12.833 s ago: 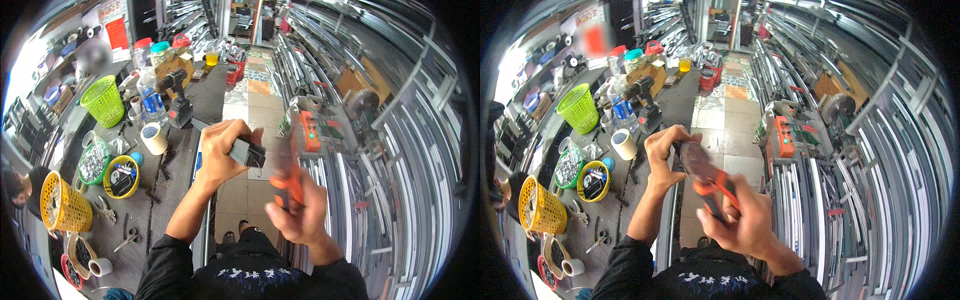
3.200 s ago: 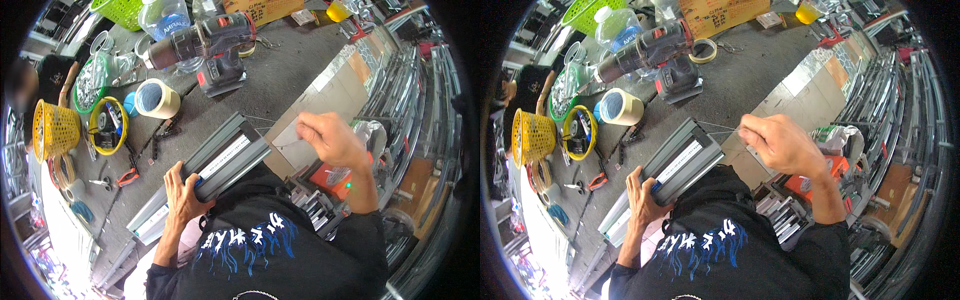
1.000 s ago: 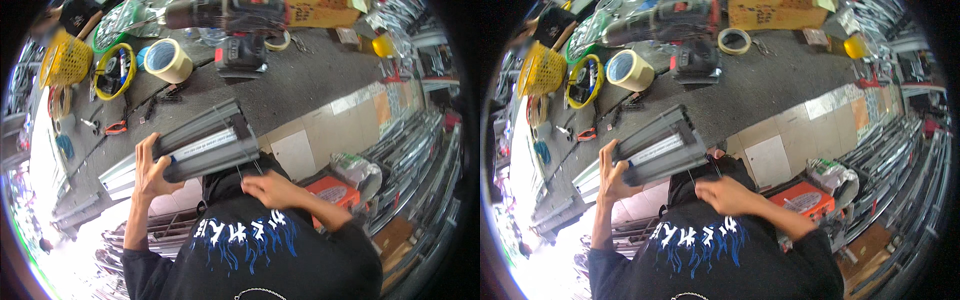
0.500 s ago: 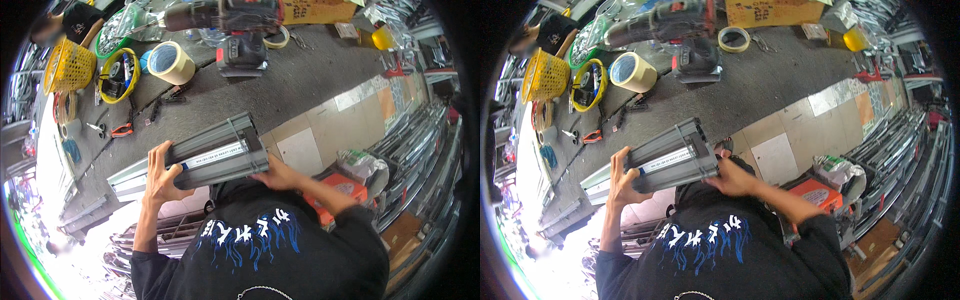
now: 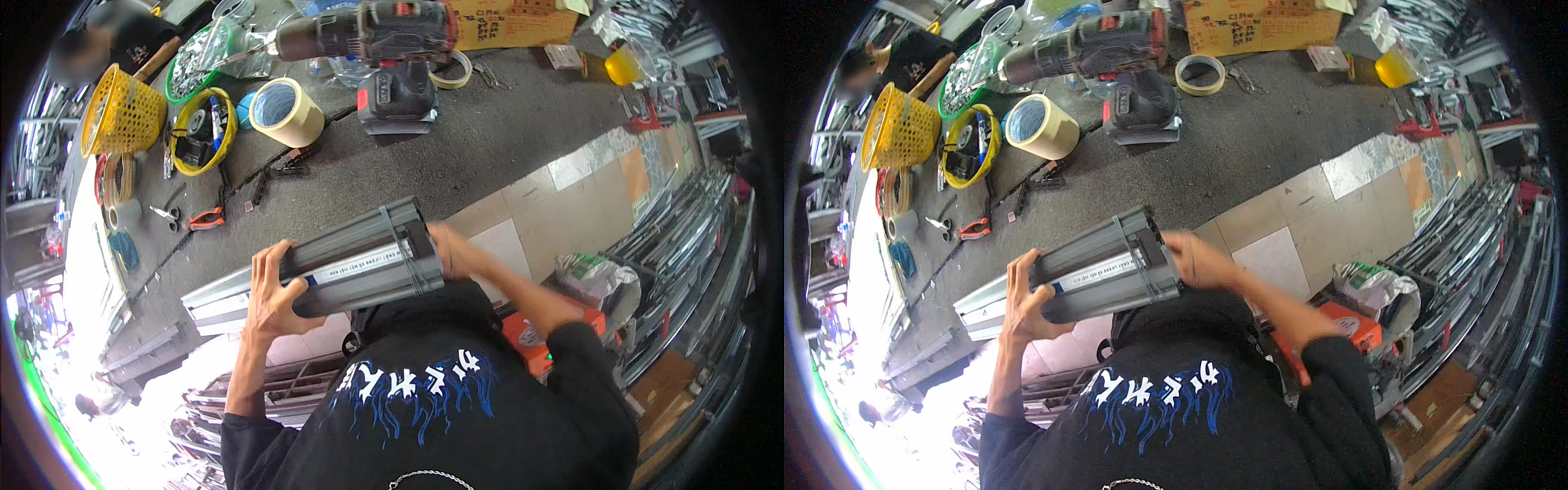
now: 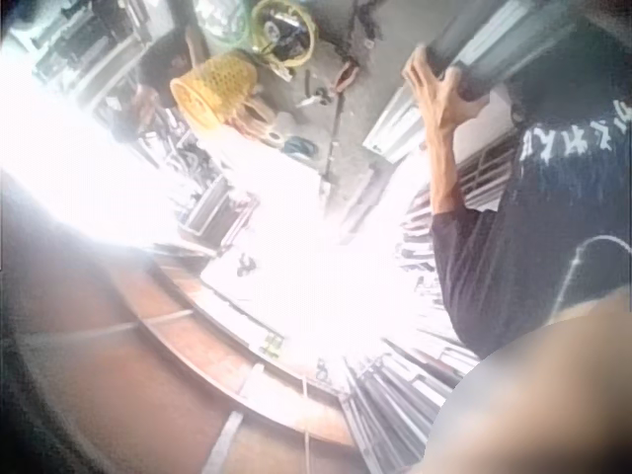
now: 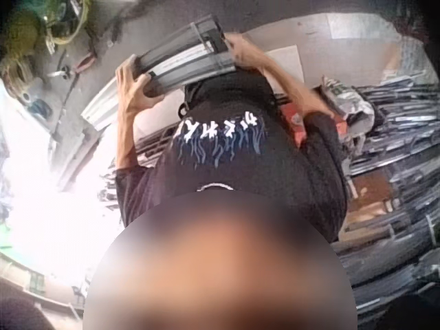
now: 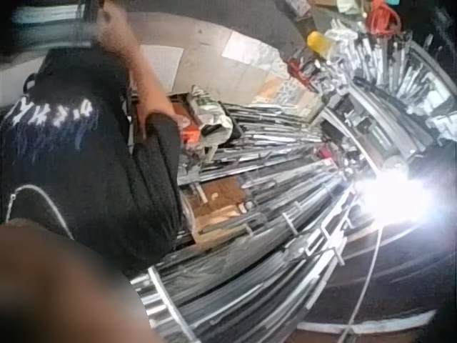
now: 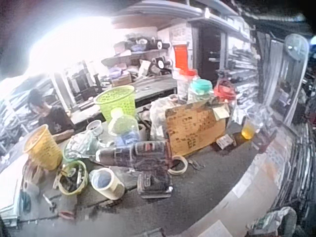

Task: The person assembles a window frame by inserting small plastic clips into a metal profile, using pliers to secure them, and applying tape to the profile. The person handles the profile, clips, pliers, and tape throughout the process.

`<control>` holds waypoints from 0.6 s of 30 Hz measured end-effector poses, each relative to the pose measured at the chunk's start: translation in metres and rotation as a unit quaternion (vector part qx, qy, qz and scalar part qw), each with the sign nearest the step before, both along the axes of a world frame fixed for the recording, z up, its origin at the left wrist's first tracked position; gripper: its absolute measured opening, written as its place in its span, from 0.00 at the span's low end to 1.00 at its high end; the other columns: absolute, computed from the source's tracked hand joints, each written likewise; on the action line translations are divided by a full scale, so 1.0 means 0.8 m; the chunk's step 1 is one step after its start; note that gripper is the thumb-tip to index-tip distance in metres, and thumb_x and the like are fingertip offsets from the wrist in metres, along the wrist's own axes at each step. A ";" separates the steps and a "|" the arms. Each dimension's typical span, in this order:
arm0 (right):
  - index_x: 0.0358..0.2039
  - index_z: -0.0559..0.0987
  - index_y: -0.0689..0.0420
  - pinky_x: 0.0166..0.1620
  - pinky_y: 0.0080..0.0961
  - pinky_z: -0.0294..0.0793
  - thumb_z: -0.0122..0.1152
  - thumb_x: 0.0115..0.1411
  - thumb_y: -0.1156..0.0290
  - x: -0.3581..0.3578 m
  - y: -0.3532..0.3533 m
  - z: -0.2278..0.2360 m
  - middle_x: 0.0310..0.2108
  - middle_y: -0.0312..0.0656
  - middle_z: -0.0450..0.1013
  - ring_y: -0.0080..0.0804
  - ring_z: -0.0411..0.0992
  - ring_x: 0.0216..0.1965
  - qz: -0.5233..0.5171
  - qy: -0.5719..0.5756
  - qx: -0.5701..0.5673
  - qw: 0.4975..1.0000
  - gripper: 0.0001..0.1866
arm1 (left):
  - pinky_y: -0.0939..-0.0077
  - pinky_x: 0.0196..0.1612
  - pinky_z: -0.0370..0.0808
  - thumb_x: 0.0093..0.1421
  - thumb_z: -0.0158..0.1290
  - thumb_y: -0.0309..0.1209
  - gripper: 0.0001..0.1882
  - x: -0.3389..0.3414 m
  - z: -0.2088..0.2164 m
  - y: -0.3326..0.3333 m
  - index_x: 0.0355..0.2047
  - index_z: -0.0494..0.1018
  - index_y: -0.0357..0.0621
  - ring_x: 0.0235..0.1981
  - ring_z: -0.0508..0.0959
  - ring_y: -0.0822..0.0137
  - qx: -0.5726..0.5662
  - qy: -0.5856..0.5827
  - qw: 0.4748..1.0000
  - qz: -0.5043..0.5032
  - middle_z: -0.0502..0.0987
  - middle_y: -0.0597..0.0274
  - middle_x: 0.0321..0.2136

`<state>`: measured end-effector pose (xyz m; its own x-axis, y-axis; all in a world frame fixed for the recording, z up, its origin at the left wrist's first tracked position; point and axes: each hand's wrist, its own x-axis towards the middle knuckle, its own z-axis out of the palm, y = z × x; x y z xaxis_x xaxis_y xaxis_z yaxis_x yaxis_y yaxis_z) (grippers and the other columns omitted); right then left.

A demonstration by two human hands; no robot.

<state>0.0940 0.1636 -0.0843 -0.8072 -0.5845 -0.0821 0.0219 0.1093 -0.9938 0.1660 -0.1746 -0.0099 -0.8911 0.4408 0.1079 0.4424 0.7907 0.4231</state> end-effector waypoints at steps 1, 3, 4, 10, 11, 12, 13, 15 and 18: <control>0.45 0.80 0.63 0.46 0.42 0.78 0.54 0.75 0.64 0.035 0.006 0.015 0.38 0.48 0.84 0.41 0.83 0.41 0.006 0.098 -0.080 0.992 0.14 | 0.38 0.59 0.70 0.25 0.77 0.37 0.30 -0.003 -0.002 -0.001 0.28 0.72 0.45 0.60 0.68 0.34 -0.005 -0.001 1.000 0.010 0.65 0.38 0.64; 0.41 0.78 0.59 0.43 0.46 0.79 0.57 0.74 0.63 0.079 0.029 0.072 0.34 0.52 0.82 0.52 0.83 0.38 0.153 -0.098 0.142 0.973 0.11 | 0.38 0.60 0.69 0.26 0.77 0.36 0.30 -0.011 -0.009 -0.001 0.30 0.73 0.45 0.60 0.68 0.34 -0.004 -0.009 1.000 0.026 0.65 0.36 0.64; 0.40 0.78 0.58 0.41 0.47 0.78 0.59 0.72 0.63 0.080 0.034 0.102 0.32 0.52 0.81 0.55 0.82 0.36 0.203 -0.043 0.137 0.969 0.11 | 0.38 0.60 0.69 0.26 0.77 0.36 0.30 -0.015 -0.013 0.000 0.30 0.73 0.45 0.60 0.68 0.34 -0.006 -0.005 1.000 0.026 0.65 0.36 0.64; 0.36 0.78 0.58 0.34 0.41 0.77 0.63 0.68 0.68 -0.078 0.036 0.182 0.27 0.47 0.80 0.43 0.82 0.29 0.204 0.184 0.081 0.958 0.07 | 0.38 0.62 0.67 0.25 0.78 0.39 0.32 -0.005 -0.017 0.010 0.31 0.74 0.45 0.61 0.67 0.34 -0.003 -0.031 0.999 -0.009 0.65 0.36 0.64; 0.35 0.79 0.59 0.35 0.38 0.77 0.64 0.67 0.69 -0.117 0.024 0.158 0.26 0.44 0.80 0.36 0.82 0.29 0.174 0.203 0.042 0.963 0.07 | 0.38 0.62 0.67 0.26 0.77 0.40 0.32 0.000 -0.015 0.012 0.31 0.73 0.46 0.61 0.67 0.34 -0.004 -0.033 0.999 -0.018 0.65 0.37 0.64; 0.36 0.81 0.59 0.38 0.35 0.78 0.66 0.66 0.70 -0.150 0.011 0.128 0.28 0.41 0.81 0.31 0.81 0.32 0.174 0.136 0.056 0.974 0.06 | 0.38 0.61 0.68 0.27 0.76 0.41 0.31 0.006 -0.010 0.011 0.30 0.73 0.46 0.61 0.67 0.34 -0.004 -0.041 0.999 -0.026 0.65 0.37 0.63; 0.36 0.83 0.59 0.40 0.33 0.78 0.68 0.65 0.70 -0.165 -0.004 0.093 0.30 0.38 0.82 0.25 0.80 0.35 0.169 0.088 0.031 0.981 0.06 | 0.38 0.61 0.68 0.27 0.76 0.41 0.31 0.010 -0.006 0.011 0.31 0.73 0.46 0.61 0.67 0.34 -0.003 -0.035 0.999 -0.026 0.66 0.37 0.63; 0.39 0.85 0.60 0.48 0.30 0.78 0.69 0.64 0.71 -0.151 -0.019 0.026 0.38 0.36 0.83 0.23 0.78 0.42 0.145 -0.029 0.034 0.988 0.07 | 0.39 0.61 0.68 0.27 0.77 0.41 0.31 0.012 -0.001 0.008 0.31 0.74 0.46 0.61 0.68 0.35 0.003 -0.015 1.000 -0.024 0.66 0.38 0.63; 0.43 0.83 0.63 0.50 0.29 0.77 0.66 0.68 0.73 -0.050 -0.009 -0.042 0.39 0.36 0.80 0.24 0.76 0.44 0.019 -0.231 -0.109 0.967 0.08 | 0.40 0.62 0.68 0.28 0.77 0.42 0.31 0.001 -0.002 0.003 0.30 0.73 0.45 0.61 0.68 0.35 0.005 -0.012 1.000 -0.012 0.66 0.37 0.62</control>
<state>0.0540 0.1566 -0.1180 -0.6915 -0.6570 -0.3003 0.4691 -0.0924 -0.8783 0.1667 -0.1720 -0.0116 -0.8827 0.4609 0.0916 0.4508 0.7755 0.4420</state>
